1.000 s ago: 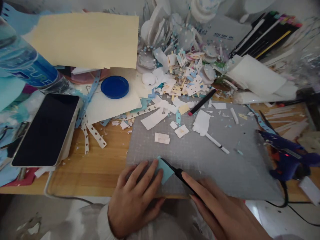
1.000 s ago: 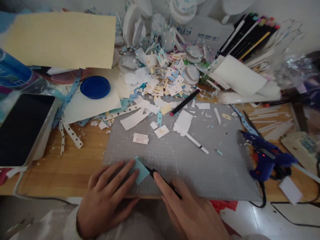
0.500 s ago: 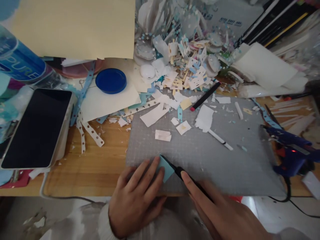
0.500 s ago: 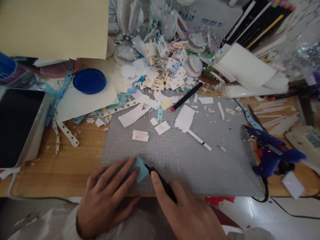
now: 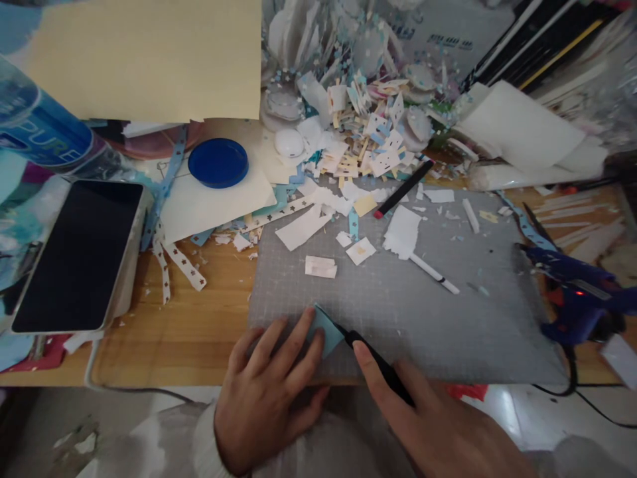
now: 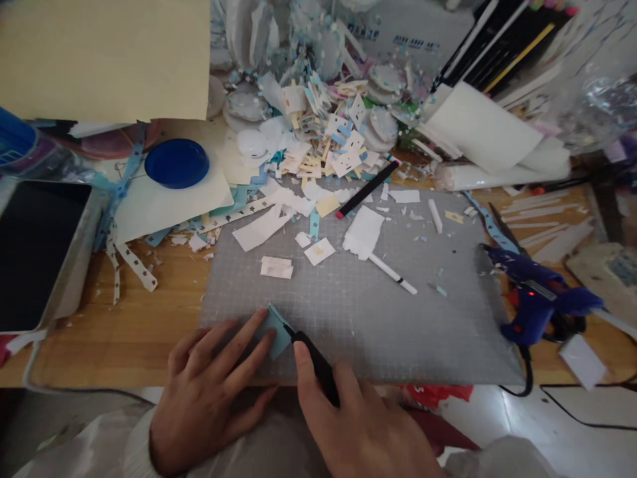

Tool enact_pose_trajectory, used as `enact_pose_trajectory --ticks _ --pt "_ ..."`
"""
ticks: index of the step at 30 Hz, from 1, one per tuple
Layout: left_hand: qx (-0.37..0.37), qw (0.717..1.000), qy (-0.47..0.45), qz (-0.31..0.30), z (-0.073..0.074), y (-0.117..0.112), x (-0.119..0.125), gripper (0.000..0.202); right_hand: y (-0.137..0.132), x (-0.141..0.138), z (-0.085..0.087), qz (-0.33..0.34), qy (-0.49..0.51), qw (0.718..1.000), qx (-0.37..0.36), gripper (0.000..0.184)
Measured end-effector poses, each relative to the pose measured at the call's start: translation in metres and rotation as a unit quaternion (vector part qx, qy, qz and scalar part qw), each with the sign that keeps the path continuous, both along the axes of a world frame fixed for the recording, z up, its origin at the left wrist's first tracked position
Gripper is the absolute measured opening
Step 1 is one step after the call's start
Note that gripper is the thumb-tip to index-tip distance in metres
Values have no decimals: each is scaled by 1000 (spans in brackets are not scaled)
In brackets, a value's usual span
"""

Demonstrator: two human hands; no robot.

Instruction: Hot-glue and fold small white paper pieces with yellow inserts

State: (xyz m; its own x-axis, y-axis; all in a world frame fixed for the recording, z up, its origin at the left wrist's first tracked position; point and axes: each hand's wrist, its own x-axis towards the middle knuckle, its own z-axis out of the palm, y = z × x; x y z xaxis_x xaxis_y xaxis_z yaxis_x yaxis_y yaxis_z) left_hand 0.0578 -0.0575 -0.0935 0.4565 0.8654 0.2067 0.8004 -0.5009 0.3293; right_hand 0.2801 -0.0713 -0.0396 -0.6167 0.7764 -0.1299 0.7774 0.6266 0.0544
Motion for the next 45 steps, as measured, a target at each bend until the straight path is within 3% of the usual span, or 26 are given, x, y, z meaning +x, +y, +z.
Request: enact_pose_trajectory --ticks 35,42,45 --pt "-18 1000 22 7 8 -1 3 44 -35 24 -7 -9 17 999 42 62" --pt "-6 999 34 -6 10 0 2 40 -45 36 -23 -11 27 999 37 71" --pt "-11 999 28 -14 13 2 2 41 -43 42 -27 -28 58 998 2 74"
